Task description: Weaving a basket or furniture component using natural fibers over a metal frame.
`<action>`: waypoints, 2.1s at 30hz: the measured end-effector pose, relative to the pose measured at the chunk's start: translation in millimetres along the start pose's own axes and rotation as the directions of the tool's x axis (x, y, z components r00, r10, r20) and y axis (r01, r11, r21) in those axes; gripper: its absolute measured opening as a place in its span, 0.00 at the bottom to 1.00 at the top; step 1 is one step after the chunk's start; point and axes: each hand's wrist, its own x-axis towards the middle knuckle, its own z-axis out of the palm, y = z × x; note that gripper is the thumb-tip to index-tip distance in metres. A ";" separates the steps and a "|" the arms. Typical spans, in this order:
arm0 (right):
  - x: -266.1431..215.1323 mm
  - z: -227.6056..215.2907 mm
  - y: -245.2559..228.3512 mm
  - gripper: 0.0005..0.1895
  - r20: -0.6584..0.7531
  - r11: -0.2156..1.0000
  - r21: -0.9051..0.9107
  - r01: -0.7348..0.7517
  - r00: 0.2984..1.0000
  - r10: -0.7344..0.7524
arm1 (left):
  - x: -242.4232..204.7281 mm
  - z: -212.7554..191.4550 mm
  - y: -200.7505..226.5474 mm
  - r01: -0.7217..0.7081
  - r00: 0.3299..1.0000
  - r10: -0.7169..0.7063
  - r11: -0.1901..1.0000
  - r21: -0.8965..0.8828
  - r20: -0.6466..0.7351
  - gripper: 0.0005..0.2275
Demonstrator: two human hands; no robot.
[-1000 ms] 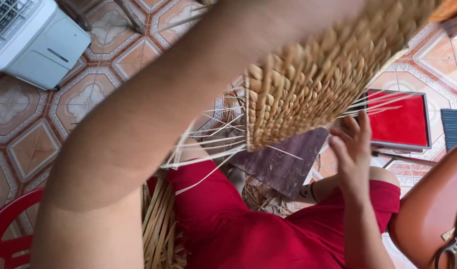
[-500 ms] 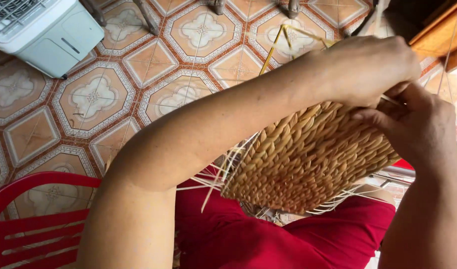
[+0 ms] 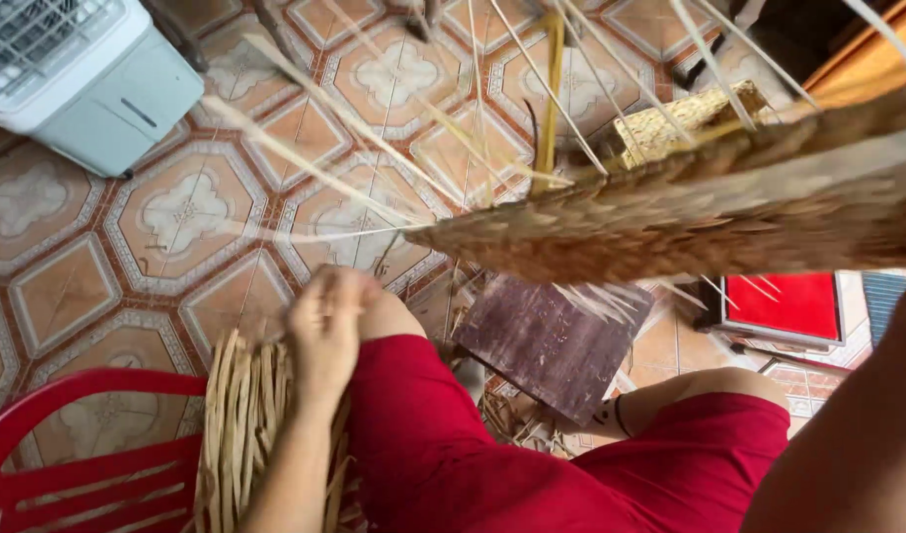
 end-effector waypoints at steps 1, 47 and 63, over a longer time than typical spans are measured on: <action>-14.5 47.1 -27.0 0.15 0.001 0.998 0.067 0.018 1.000 -0.018 | 3.1 11.1 -7.3 0.027 0.995 -0.026 1.000 -0.012 0.101 0.16; -240.4 142.6 -134.9 0.14 0.450 0.684 -0.657 0.317 0.893 0.018 | -85.9 25.5 -21.9 -0.433 0.895 0.442 0.828 0.355 0.062 0.08; -155.2 268.0 -59.2 0.22 0.515 0.571 -0.694 0.439 0.857 -0.032 | -68.1 128.8 -0.3 -0.680 0.593 0.400 0.714 0.168 0.699 0.12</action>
